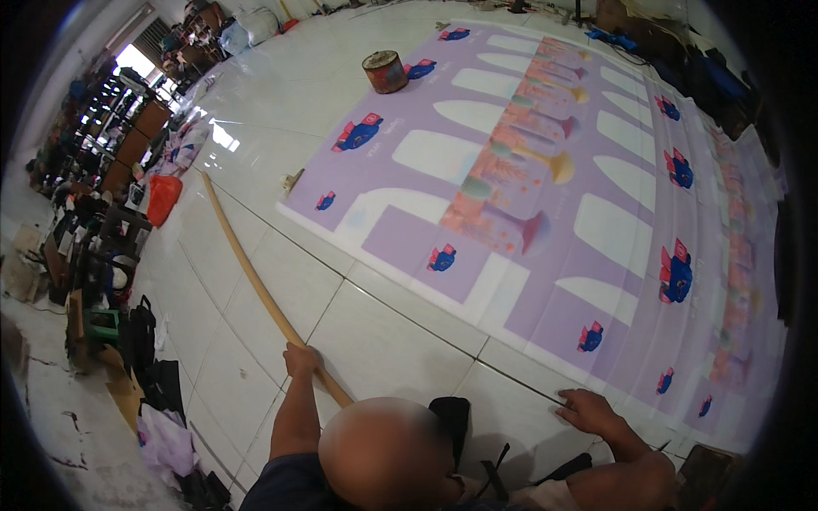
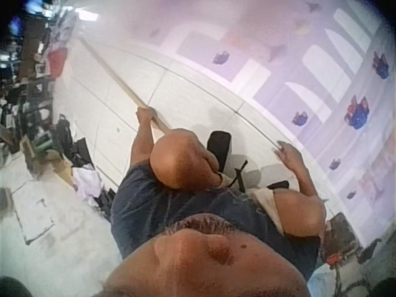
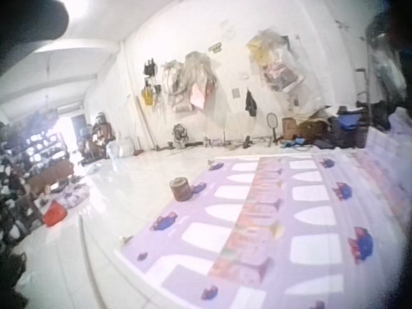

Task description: The person cuts a large sheet of printed fabric with shears, using a long wooden pole to measure and mark sections, and weighted objects to hold the fabric in place on the floor.

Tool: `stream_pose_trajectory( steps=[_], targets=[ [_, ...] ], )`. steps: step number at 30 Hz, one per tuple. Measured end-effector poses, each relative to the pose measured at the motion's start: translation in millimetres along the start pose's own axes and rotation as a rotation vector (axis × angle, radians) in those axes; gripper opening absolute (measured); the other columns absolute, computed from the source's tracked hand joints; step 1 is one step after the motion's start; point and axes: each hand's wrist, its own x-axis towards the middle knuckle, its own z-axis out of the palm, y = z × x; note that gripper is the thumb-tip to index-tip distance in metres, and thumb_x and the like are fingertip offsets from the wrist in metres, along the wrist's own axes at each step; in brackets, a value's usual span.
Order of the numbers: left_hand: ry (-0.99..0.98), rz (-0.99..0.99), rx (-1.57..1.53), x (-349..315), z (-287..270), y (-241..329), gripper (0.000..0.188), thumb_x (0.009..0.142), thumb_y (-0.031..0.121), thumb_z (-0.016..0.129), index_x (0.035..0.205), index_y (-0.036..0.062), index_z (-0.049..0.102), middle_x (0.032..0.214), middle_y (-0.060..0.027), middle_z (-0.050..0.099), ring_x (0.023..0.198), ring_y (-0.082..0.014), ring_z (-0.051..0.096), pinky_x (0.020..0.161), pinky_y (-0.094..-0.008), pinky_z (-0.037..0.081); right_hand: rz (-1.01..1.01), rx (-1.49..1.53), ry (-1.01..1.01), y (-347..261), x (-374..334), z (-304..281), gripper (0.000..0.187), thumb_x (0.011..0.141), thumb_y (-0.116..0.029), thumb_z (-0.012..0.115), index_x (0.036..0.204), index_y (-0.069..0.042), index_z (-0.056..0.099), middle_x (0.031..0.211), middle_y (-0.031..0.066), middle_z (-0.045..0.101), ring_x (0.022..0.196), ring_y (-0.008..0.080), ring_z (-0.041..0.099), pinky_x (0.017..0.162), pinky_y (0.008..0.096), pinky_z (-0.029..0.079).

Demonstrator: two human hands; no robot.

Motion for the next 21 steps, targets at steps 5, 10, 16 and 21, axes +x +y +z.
stream_pose_trajectory(
  steps=[5,10,16,21],
  targets=[
    [0.315,0.463,-0.064,-50.2,16.1,53.5,0.054,0.088,0.028,0.066,0.132,0.0021,0.050,0.135,-0.0253,0.046,0.125,-0.0406,0.046,0.103,-0.0501,0.039,-0.025,-0.083,0.104,16.9,0.1,1.2,0.043,0.090,-0.034,0.066,0.126,-0.011,0.060,0.090,0.0092,0.065,0.087,0.0276,0.064,0.077,0.0396,0.051],
    [0.075,1.182,-0.292,-108.0,48.8,123.5,0.045,0.089,0.021,0.067,0.128,0.0019,0.054,0.133,-0.0241,0.047,0.124,-0.0408,0.046,0.102,-0.0496,0.039,-0.033,-0.152,-0.046,5.0,16.5,-8.0,0.045,0.096,-0.038,0.056,0.131,-0.010,0.055,0.115,0.0184,0.063,0.111,0.0364,0.058,0.094,0.0476,0.047],
    [-0.469,1.650,-0.296,-218.9,35.6,241.1,0.030,0.087,0.014,0.069,0.114,0.0013,0.062,0.112,-0.0163,0.061,0.103,-0.0312,0.059,0.089,-0.0394,0.048,-0.063,-0.043,0.118,-21.6,4.1,-12.1,0.042,0.094,-0.038,0.057,0.125,-0.010,0.058,0.110,0.0186,0.064,0.104,0.0377,0.061,0.088,0.0486,0.049],
    [-0.650,2.084,-0.033,-297.1,-14.0,322.7,0.028,0.086,0.023,0.070,0.108,0.0052,0.066,0.100,-0.0138,0.065,0.087,-0.0310,0.064,0.077,-0.0407,0.051,0.003,0.091,0.210,-20.0,-13.9,-24.0,0.037,0.094,-0.034,0.056,0.121,-0.009,0.061,0.112,0.0186,0.064,0.104,0.0383,0.061,0.090,0.0483,0.048]
  ],
)
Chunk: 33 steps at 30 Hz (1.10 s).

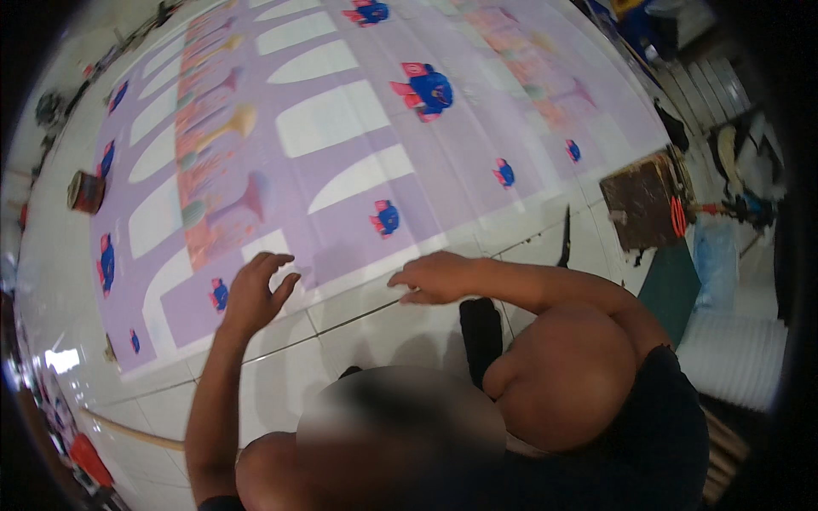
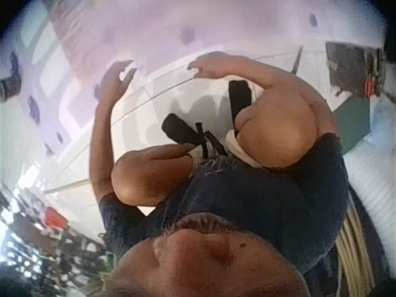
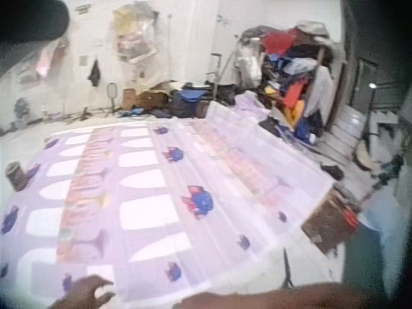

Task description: The person cuts a large sheet of printed fabric with shears, using a long wooden pole to measure and mark sections, and weighted objects to hold the fabric in place on the floor.

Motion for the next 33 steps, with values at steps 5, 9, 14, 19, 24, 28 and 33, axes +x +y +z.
stream_pose_trajectory(
  steps=[5,9,14,19,24,28,33],
  targets=[
    [-0.400,0.230,0.397,80.5,1.1,41.4,0.036,0.084,0.030,0.070,0.112,0.0083,0.065,0.108,-0.0127,0.065,0.099,-0.0326,0.062,0.086,-0.0441,0.049,0.221,0.079,0.554,123.8,-9.8,-12.0,0.034,0.093,-0.026,0.055,0.122,-0.010,0.062,0.119,0.0178,0.063,0.111,0.0366,0.059,0.094,0.0473,0.046],
    [-0.576,0.120,0.453,111.5,49.4,55.7,0.045,0.081,0.033,0.072,0.120,0.0109,0.062,0.124,-0.0134,0.059,0.114,-0.0326,0.056,0.098,-0.0451,0.045,0.402,-0.063,0.740,175.4,-24.9,-27.1,0.042,0.091,-0.033,0.061,0.128,-0.013,0.059,0.131,0.0156,0.057,0.124,0.0360,0.051,0.103,0.0477,0.040],
    [-0.272,0.088,0.301,90.6,155.0,67.7,0.064,0.080,0.035,0.075,0.136,0.0147,0.051,0.144,-0.0189,0.041,0.135,-0.0401,0.038,0.112,-0.0498,0.033,0.342,-0.379,0.839,213.5,-7.1,-25.9,0.055,0.091,-0.045,0.060,0.136,-0.016,0.053,0.144,0.0153,0.045,0.135,0.0388,0.039,0.110,0.0527,0.030],
    [-0.135,0.019,0.199,82.4,206.9,96.1,0.061,0.083,0.033,0.073,0.137,0.0155,0.051,0.149,-0.0182,0.038,0.137,-0.0413,0.035,0.114,-0.0525,0.029,0.304,-0.372,0.890,245.4,-4.0,-26.5,0.053,0.090,-0.046,0.061,0.132,-0.015,0.056,0.140,0.0131,0.047,0.135,0.0362,0.038,0.111,0.0559,0.026],
    [-0.119,-0.011,0.191,88.1,218.3,93.3,0.056,0.081,0.027,0.073,0.133,0.0142,0.055,0.145,-0.0183,0.042,0.135,-0.0423,0.039,0.112,-0.0548,0.031,0.280,-0.272,0.869,248.0,-21.0,-30.7,0.052,0.088,-0.042,0.065,0.129,-0.010,0.058,0.140,0.0158,0.047,0.134,0.0374,0.038,0.112,0.0570,0.024],
    [-0.106,-0.009,0.191,93.3,213.2,96.5,0.052,0.080,0.022,0.073,0.129,0.0132,0.058,0.143,-0.0185,0.045,0.132,-0.0436,0.042,0.110,-0.0558,0.033,0.274,-0.253,1.027,249.5,-20.0,-26.2,0.050,0.084,-0.035,0.070,0.126,-0.010,0.059,0.133,0.0153,0.051,0.129,0.0366,0.043,0.109,0.0563,0.029],
    [-0.103,-0.003,0.211,91.2,221.2,103.9,0.055,0.079,0.018,0.071,0.132,0.0153,0.058,0.144,-0.0183,0.044,0.133,-0.0420,0.040,0.112,-0.0562,0.030,0.075,-0.163,1.043,212.4,0.6,-7.5,0.049,0.078,-0.032,0.073,0.121,-0.012,0.061,0.132,0.0142,0.051,0.123,0.0365,0.048,0.104,0.0566,0.035]
  ],
)
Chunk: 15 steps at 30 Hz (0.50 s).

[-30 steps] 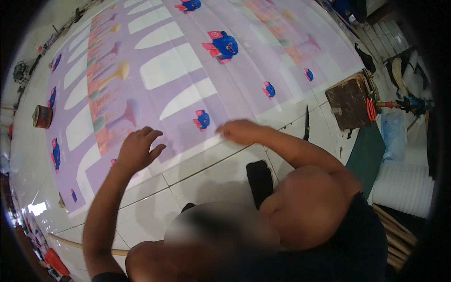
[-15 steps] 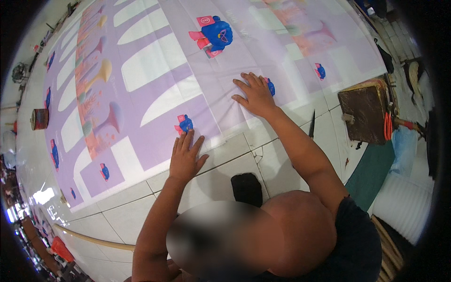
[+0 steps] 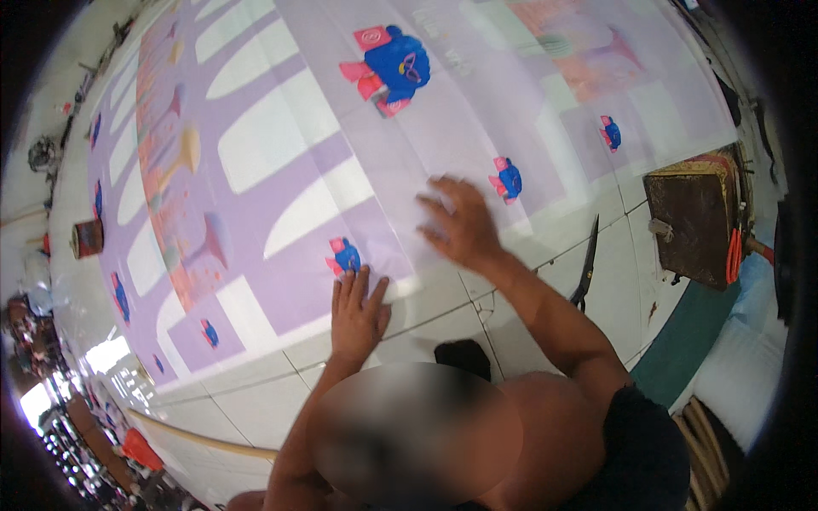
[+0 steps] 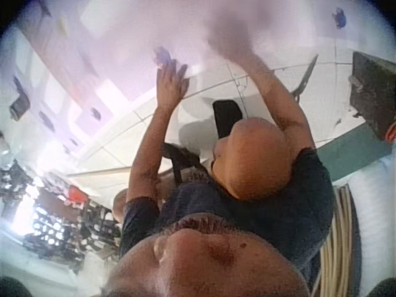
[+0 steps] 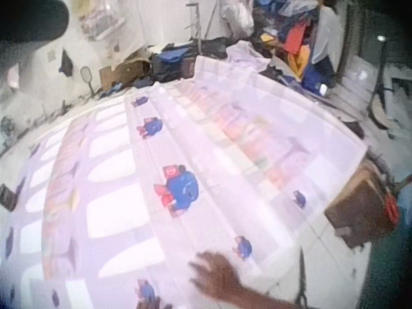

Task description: The person cuts a large sheet of printed fabric with shears, using a long wooden pole to measure and mark sections, and weighted objects to hold the fabric in place on the floor.

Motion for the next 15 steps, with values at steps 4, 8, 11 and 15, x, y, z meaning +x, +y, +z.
stream_pose_trajectory(
  steps=[4,8,11,15],
  targets=[
    [0.008,-0.007,-0.029,-5.1,3.4,-2.3,0.056,0.079,0.019,0.070,0.134,0.0152,0.056,0.146,-0.0198,0.042,0.134,-0.0431,0.039,0.113,-0.0571,0.027,-0.047,0.045,-0.174,-54.3,-8.2,21.9,0.047,0.084,-0.035,0.069,0.126,-0.017,0.062,0.140,0.0119,0.049,0.134,0.0349,0.040,0.112,0.0594,0.025],
    [0.072,-0.018,-0.125,-3.1,-14.2,2.3,0.055,0.079,0.017,0.069,0.132,0.0132,0.056,0.145,-0.0211,0.042,0.132,-0.0463,0.039,0.112,-0.0569,0.028,-0.054,0.010,-0.177,-55.0,-18.6,30.3,0.043,0.086,-0.035,0.065,0.124,-0.015,0.060,0.137,0.0127,0.049,0.134,0.0358,0.037,0.112,0.0625,0.020],
    [0.350,-0.231,-0.137,-14.9,-26.9,-26.7,0.050,0.082,0.019,0.069,0.128,0.0061,0.056,0.136,-0.0212,0.049,0.128,-0.0424,0.043,0.108,-0.0517,0.033,-0.069,-0.010,-0.223,-52.5,-17.2,28.3,0.044,0.088,-0.037,0.063,0.126,-0.016,0.059,0.139,0.0121,0.047,0.135,0.0358,0.035,0.112,0.0643,0.018],
    [0.923,-0.933,-0.178,-92.0,-21.7,-128.7,0.045,0.089,0.019,0.068,0.127,-0.0023,0.055,0.118,-0.0196,0.057,0.110,-0.0324,0.053,0.097,-0.0418,0.042,-0.103,-0.030,-0.242,-58.7,-12.6,31.6,0.048,0.089,-0.040,0.062,0.130,-0.015,0.057,0.141,0.0114,0.046,0.135,0.0356,0.035,0.114,0.0624,0.018]
  ],
)
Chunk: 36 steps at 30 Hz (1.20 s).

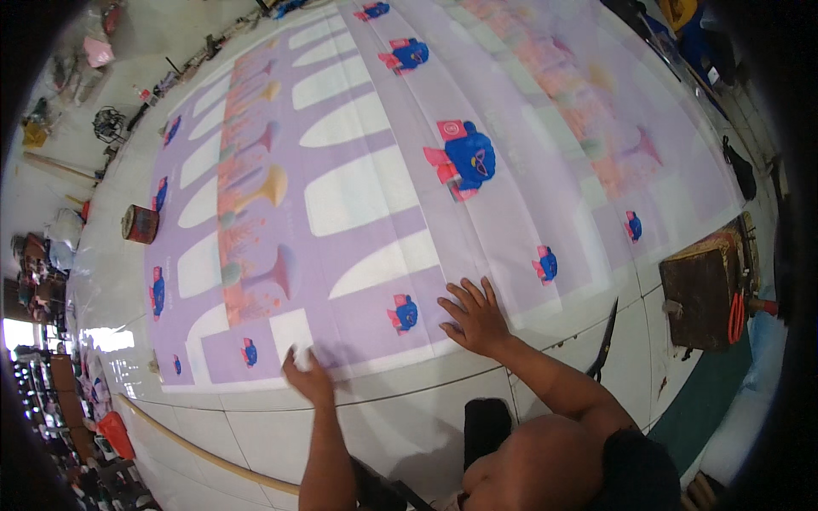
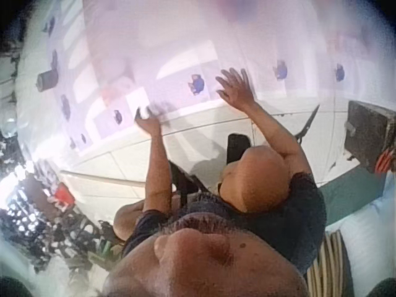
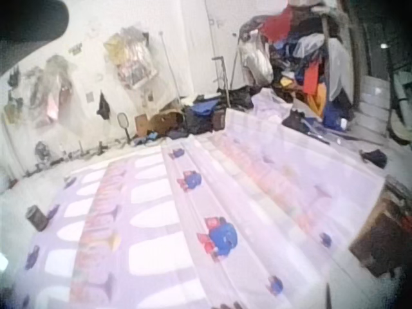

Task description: The person cuts a large sheet of printed fabric with shears, using a long wooden pole to measure and mark sections, and weighted objects to hold the fabric in place on the floor.

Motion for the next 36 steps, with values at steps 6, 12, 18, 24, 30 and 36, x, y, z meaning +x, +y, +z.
stream_pose_trajectory(
  steps=[6,12,18,24,30,36],
  targets=[
    [0.179,-0.918,0.171,39.8,-57.2,-87.2,0.064,0.081,0.033,0.068,0.130,-0.0027,0.049,0.121,-0.0241,0.051,0.100,-0.0382,0.059,0.078,-0.0509,0.052,-0.002,0.006,0.030,3.2,-6.3,-4.8,0.048,0.089,-0.041,0.062,0.128,-0.013,0.058,0.140,0.0123,0.048,0.135,0.0364,0.037,0.113,0.0620,0.020],
    [0.141,-1.094,-0.617,62.0,-53.7,-106.2,0.037,0.083,0.025,0.065,0.105,-0.0026,0.055,0.091,-0.0142,0.055,0.074,-0.0262,0.055,0.053,-0.0387,0.046,-0.005,-0.030,0.006,-4.8,-1.2,-8.3,0.050,0.088,-0.039,0.063,0.129,-0.011,0.058,0.141,0.0131,0.047,0.135,0.0367,0.037,0.113,0.0606,0.021],
    [0.227,-1.129,-0.807,67.8,-38.3,-102.6,0.022,0.083,0.014,0.063,0.092,-0.0034,0.055,0.082,-0.0120,0.057,0.065,-0.0216,0.056,0.046,-0.0375,0.042,0.027,-0.065,-0.018,-6.4,-3.7,-9.0,0.052,0.086,-0.038,0.066,0.129,-0.010,0.058,0.140,0.0146,0.049,0.135,0.0373,0.038,0.113,0.0600,0.020],
    [0.162,-1.160,-0.873,61.2,-43.7,-110.1,0.027,0.082,0.013,0.061,0.095,-0.0095,0.055,0.088,-0.0158,0.062,0.073,-0.0245,0.061,0.054,-0.0397,0.048,0.054,-0.078,-0.091,-16.0,-1.3,-9.1,0.052,0.085,-0.036,0.066,0.129,-0.008,0.057,0.140,0.0178,0.047,0.136,0.0396,0.036,0.114,0.0586,0.020],
    [0.306,-1.026,-0.786,55.1,-38.7,-120.8,0.030,0.084,0.014,0.060,0.102,-0.0097,0.056,0.093,-0.0159,0.063,0.076,-0.0262,0.063,0.064,-0.0412,0.051,0.047,-0.071,-0.120,-24.5,2.6,-11.1,0.052,0.086,-0.035,0.064,0.130,-0.008,0.056,0.141,0.0183,0.046,0.137,0.0405,0.034,0.114,0.0587,0.020],
    [0.198,-1.092,-1.035,45.9,-45.4,-102.0,0.030,0.087,0.015,0.063,0.111,-0.0023,0.055,0.096,-0.0123,0.063,0.077,-0.0222,0.063,0.061,-0.0366,0.051,0.071,-0.105,-0.124,-22.4,0.8,-11.9,0.054,0.087,-0.037,0.063,0.132,-0.009,0.054,0.143,0.0176,0.046,0.137,0.0395,0.035,0.114,0.0579,0.022]
  ],
)
